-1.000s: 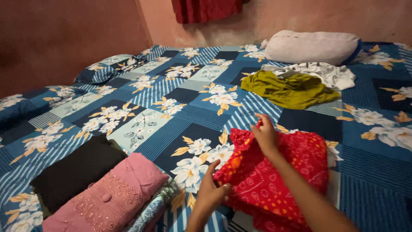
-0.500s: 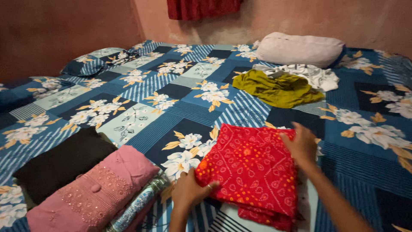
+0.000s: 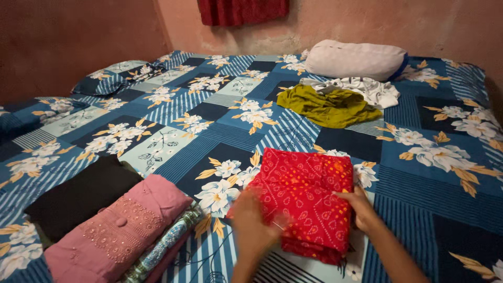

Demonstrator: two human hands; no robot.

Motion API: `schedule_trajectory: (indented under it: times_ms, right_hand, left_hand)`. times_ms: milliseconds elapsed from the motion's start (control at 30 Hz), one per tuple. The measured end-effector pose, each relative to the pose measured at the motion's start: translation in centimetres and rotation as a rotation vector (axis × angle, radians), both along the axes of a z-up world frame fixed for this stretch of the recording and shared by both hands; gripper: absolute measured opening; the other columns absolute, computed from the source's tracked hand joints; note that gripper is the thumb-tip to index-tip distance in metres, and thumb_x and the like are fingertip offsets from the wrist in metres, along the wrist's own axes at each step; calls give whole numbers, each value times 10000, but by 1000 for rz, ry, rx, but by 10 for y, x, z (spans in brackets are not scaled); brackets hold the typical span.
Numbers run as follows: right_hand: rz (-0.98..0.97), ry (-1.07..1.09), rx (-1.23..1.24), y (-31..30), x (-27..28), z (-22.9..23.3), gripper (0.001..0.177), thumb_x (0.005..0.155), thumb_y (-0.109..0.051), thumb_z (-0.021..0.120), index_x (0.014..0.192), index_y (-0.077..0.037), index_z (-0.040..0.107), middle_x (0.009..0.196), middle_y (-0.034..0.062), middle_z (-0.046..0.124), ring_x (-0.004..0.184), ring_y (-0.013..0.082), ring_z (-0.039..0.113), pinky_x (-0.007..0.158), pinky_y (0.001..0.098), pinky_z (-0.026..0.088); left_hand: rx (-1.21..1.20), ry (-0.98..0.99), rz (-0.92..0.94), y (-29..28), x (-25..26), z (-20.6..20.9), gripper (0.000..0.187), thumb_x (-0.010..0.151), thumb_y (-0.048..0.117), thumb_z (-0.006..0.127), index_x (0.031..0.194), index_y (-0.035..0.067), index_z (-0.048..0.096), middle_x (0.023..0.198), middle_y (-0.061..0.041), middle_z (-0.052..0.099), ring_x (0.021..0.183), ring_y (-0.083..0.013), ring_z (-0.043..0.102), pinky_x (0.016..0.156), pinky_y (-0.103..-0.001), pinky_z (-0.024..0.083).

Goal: The person folds a black garment with striped trim on a bed, then folds a red patterned garment. Both items are folded by hand and placed in a neat stack on the bed.

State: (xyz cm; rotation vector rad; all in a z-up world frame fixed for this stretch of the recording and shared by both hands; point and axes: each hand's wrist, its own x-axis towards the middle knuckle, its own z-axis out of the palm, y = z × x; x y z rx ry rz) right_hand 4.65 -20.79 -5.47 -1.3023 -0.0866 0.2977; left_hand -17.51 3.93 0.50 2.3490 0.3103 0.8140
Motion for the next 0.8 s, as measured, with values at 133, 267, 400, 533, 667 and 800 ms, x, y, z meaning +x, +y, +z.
schedule_trajectory:
  times_ms: [133,267,400,533,667,800]
  right_hand:
    - [-95,-60,160,-9,15,-31,667,776,-33,692,1410,-86,492,1231,142,675,1048,261,700,897,417,585]
    - [-132,23,186,-32,15,-55,619,798,-82,709,1392,-54,539,1270,149,674,1094,272,689,957,428,557]
    - [27,276,306,-65,-1,-34,561,817,-285,726,1321,-50,642,1265,155,708,1090,296,706,957,466,557]
    - [54,427,251,-88,-15,5,717,730,-528,721,1317,-124,643,1184,138,731,1008,309,705,878,503,552]
    - [-199,107,-97,-119,-28,46,809,789,-254,804,1499,-210,416,1246,185,681,1136,370,643,952,504,556]
    - [-240,-94,-123,-186,-79,82,696,800,-207,717,1470,-194,528,1177,73,710,986,213,688,843,362,563]
  left_hand:
    - [331,35,-371,-80,-8,5,1200,602,400,915,1547,-1,293,1611,-264,238,1489,-518,199,1160,-632,127]
    - [394,72,-310,-101,5,-14,1103,627,351,856,1556,63,336,1624,-220,270,1480,-476,227,1187,-606,147]
    - [182,101,-459,-119,0,-24,835,769,288,768,1524,103,464,1556,-212,448,1413,-457,386,1173,-554,263]
    - [-112,12,-672,-139,-23,-14,632,862,244,684,1464,92,567,1375,-284,609,1298,-460,567,1120,-472,436]
    - [-245,267,-756,-153,-47,7,457,954,304,605,1347,78,667,1173,-265,728,1134,-407,678,969,-454,516]
    - [-892,436,-698,-158,-46,37,439,977,285,548,1312,13,627,1140,-192,711,1030,-354,712,873,-436,545]
